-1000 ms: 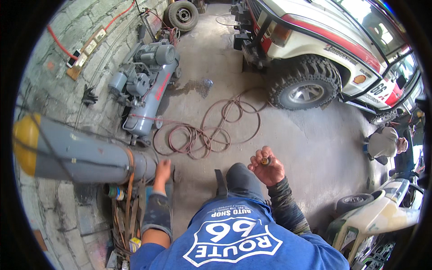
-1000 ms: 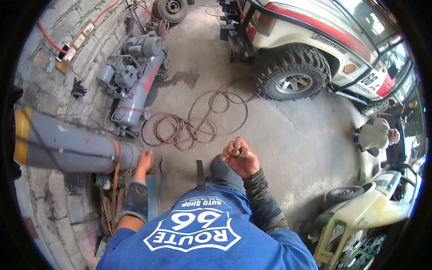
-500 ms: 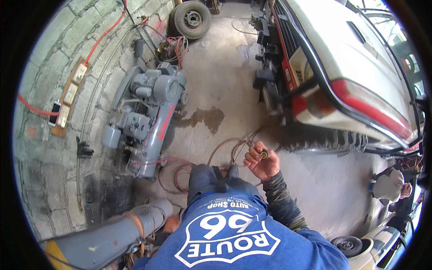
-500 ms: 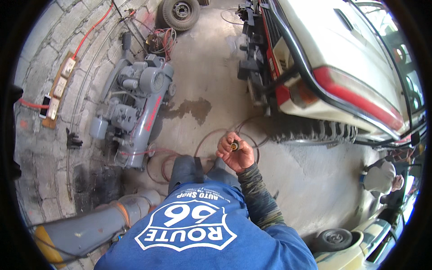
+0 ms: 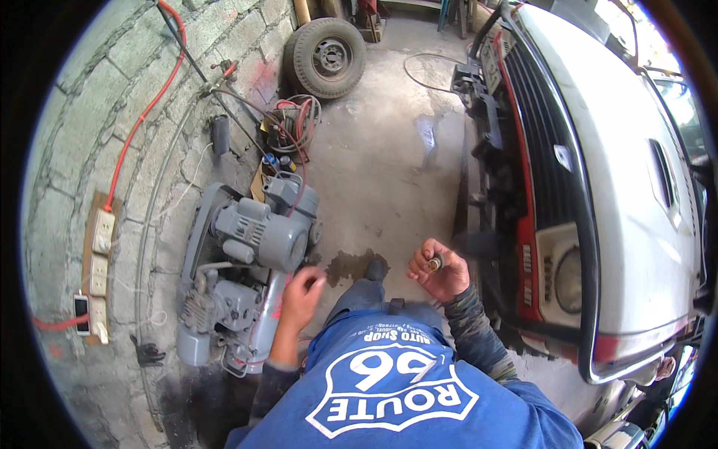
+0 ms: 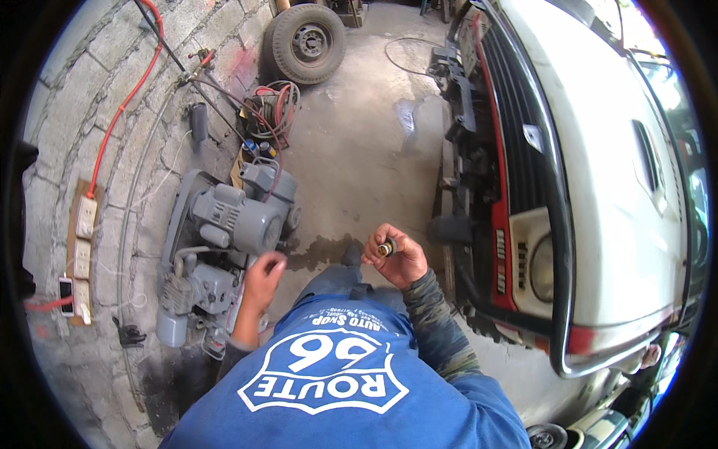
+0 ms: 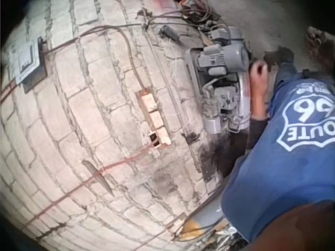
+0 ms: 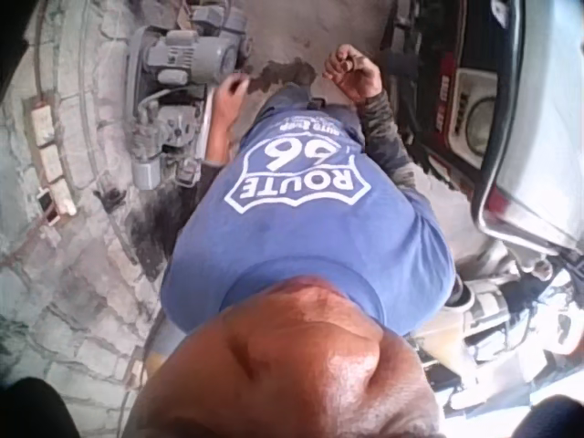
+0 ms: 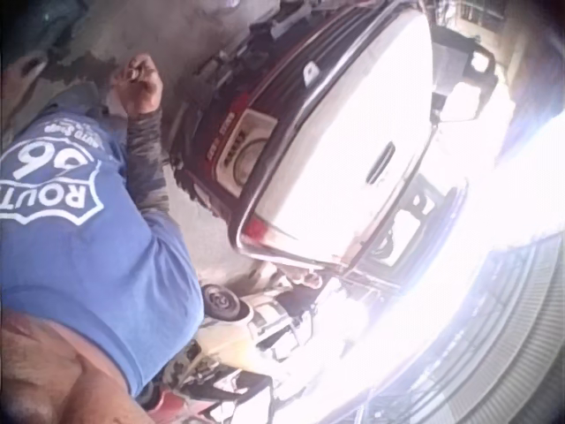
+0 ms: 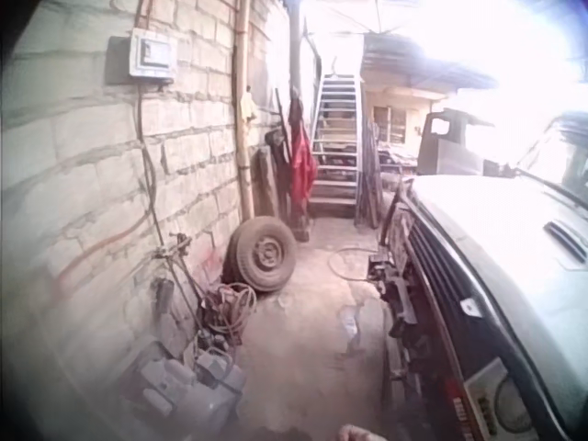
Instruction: The person walks through a garage, picks up a small car part, and sits on the floor to work on it. They use a tool to manipulate the part, possibly tightening or adjusting it.
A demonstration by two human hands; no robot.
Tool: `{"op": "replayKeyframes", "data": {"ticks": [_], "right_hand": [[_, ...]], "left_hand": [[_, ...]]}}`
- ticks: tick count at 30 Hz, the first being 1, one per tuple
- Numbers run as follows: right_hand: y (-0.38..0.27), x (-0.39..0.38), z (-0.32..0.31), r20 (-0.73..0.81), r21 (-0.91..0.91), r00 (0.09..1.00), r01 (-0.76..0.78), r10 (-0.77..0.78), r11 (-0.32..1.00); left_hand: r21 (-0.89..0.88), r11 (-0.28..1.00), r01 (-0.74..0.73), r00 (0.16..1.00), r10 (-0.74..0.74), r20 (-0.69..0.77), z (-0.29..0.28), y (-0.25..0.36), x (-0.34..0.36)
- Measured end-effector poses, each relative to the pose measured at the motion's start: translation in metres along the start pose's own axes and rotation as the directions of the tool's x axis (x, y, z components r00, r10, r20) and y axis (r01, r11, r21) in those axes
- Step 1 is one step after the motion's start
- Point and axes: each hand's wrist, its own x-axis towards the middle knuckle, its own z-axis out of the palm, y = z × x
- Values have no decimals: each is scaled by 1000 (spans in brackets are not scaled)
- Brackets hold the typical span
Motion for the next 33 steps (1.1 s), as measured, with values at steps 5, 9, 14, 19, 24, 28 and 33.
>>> {"op": "replayKeyframes", "data": {"ticks": [5, 9, 14, 19, 24, 28, 33], "right_hand": [[-50, 122, -12, -56, 31, 998, 10, -8, 999], [-92, 211, -44, -157, -25, 988, -1, -3, 1000], [-152, 337, -107, -139, -35, 990, 9, -14, 999], [-226, 474, -143, -79, -41, 997, 2, -6, 999], [-307, 586, -160, -209, -97, 974, -113, 91, 989], [-360, 676, -202, -163, -113, 985, -83, 64, 990], [-420, 788, -264, -257, -117, 966, -9, -22, 993]], "left_hand": [[-28, 947, -320, 870, 305, 388, 51, 172, 194], [22, 931, -363, 809, 304, 503, 71, 194, 313], [103, 872, -479, 763, 356, 539, 103, 174, 475], [146, 883, -447, 778, 303, 551, 113, 188, 627], [195, 867, -459, 804, 312, 505, 127, 209, 761], [194, 823, -533, 791, 403, 461, 157, 207, 865], [132, 748, -650, 706, 531, 469, 200, 186, 1027]]}}
